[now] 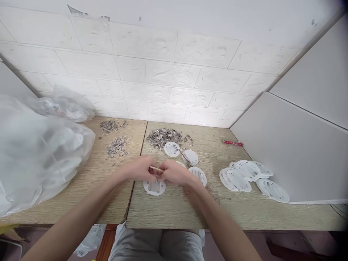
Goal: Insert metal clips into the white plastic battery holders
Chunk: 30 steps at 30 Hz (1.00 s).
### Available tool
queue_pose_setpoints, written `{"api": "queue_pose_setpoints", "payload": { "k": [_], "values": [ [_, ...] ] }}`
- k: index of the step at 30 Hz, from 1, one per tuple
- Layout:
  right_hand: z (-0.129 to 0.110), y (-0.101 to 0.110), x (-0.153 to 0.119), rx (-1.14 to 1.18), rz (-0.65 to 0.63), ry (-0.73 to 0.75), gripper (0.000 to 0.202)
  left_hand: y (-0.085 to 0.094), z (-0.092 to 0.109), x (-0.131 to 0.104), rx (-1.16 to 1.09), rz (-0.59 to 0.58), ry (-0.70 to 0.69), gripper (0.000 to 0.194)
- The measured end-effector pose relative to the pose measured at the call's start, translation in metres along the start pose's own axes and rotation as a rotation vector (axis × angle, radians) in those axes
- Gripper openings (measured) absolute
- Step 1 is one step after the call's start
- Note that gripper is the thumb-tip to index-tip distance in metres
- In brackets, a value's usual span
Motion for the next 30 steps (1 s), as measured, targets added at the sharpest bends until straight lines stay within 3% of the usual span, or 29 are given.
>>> {"api": "queue_pose_setpoints", "payload": {
  "k": [7, 12, 15, 20, 22, 25, 27, 30],
  "values": [
    [0.004, 0.002, -0.004, -0.008, 0.113, -0.038, 0.023, -0.001, -0.002, -0.002, -0.036, 0.03, 0.006, 0.017],
    [-0.008, 0.002, -0.02, -0.188, 0.416, 0.085, 0.023, 0.003, 0.008, -0.017, -0.034, 0.2, -0.14, 0.006],
    [-0.01, -0.006, -0.032, -0.203, 0.553, 0.14, 0.02, 0.001, 0.008, -0.028, 0.06, 0.298, -0.144, 0.01],
    [-0.005, -0.01, -0.037, -0.122, 0.551, 0.184, 0.02, -0.002, 0.006, -0.035, 0.123, 0.352, -0.133, 0.006],
    [-0.007, -0.002, -0.037, -0.028, 0.501, 0.211, 0.02, 0.004, 0.005, -0.035, -0.026, 0.33, -0.134, 0.01],
    [-0.017, 0.025, -0.037, 0.194, 0.48, 0.276, 0.021, 0.016, 0.004, -0.026, -0.452, 0.23, -0.155, 0.027],
    [-0.026, 0.047, -0.029, 0.317, 0.494, 0.322, 0.028, 0.033, -0.002, -0.015, -0.67, 0.283, -0.138, 0.034],
    [-0.034, 0.075, -0.008, 0.396, 0.557, 0.395, 0.033, 0.049, -0.026, 0.005, -1.052, 0.458, -0.079, 0.039]
  ]
}}
Point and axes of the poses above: each hand's wrist, its own x-axis towards the middle knuckle, its own y-axis out of the back of the hand, z = x × y, the point moved 10 cm from there along x, towards the middle knuckle, and after that the axes turned 7 degrees about x, right-handed, at the moved point
